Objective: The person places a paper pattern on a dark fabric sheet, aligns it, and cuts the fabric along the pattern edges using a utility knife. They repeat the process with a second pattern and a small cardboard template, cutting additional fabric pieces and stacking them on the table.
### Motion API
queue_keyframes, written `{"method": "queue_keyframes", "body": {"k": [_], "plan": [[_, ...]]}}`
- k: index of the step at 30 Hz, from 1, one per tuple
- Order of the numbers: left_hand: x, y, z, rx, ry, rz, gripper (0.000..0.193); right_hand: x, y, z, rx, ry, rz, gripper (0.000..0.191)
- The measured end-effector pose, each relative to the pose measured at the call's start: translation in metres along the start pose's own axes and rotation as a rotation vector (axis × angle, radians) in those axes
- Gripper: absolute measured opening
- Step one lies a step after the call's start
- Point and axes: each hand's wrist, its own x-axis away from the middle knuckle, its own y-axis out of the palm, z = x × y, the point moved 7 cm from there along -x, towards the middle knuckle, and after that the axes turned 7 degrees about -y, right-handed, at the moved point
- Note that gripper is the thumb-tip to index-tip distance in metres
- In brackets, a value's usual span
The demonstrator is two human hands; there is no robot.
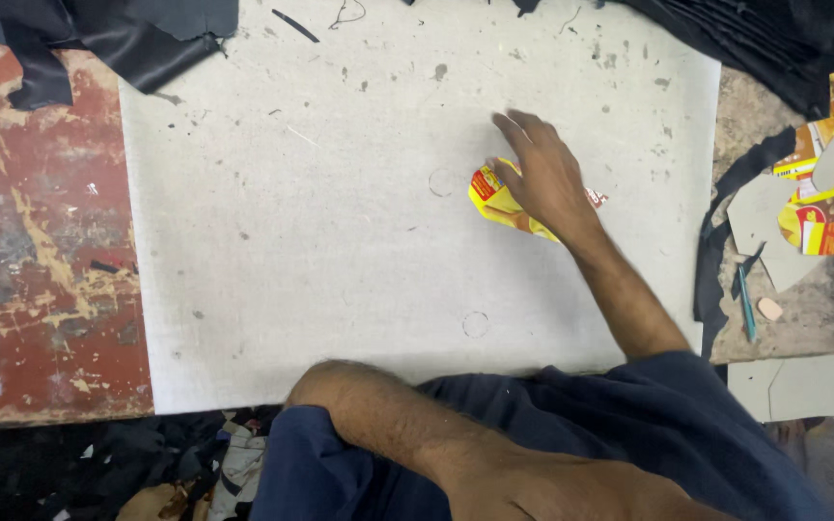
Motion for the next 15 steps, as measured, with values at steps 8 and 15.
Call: {"method": "queue_keyframes", "body": {"k": [8, 15], "plan": [[-0.028, 0.080, -0.083, 0.016, -0.053, -0.054, 0.041, 0.130, 0.022, 0.044, -0.033, 0.388, 0.002, 0.101], [-0.061, 0.149, -0.178, 0.067, -0.045, -0.072, 0.043, 0.118, 0.004, 0.082, 0.056, 0.223, 0.216, 0.084]]}}
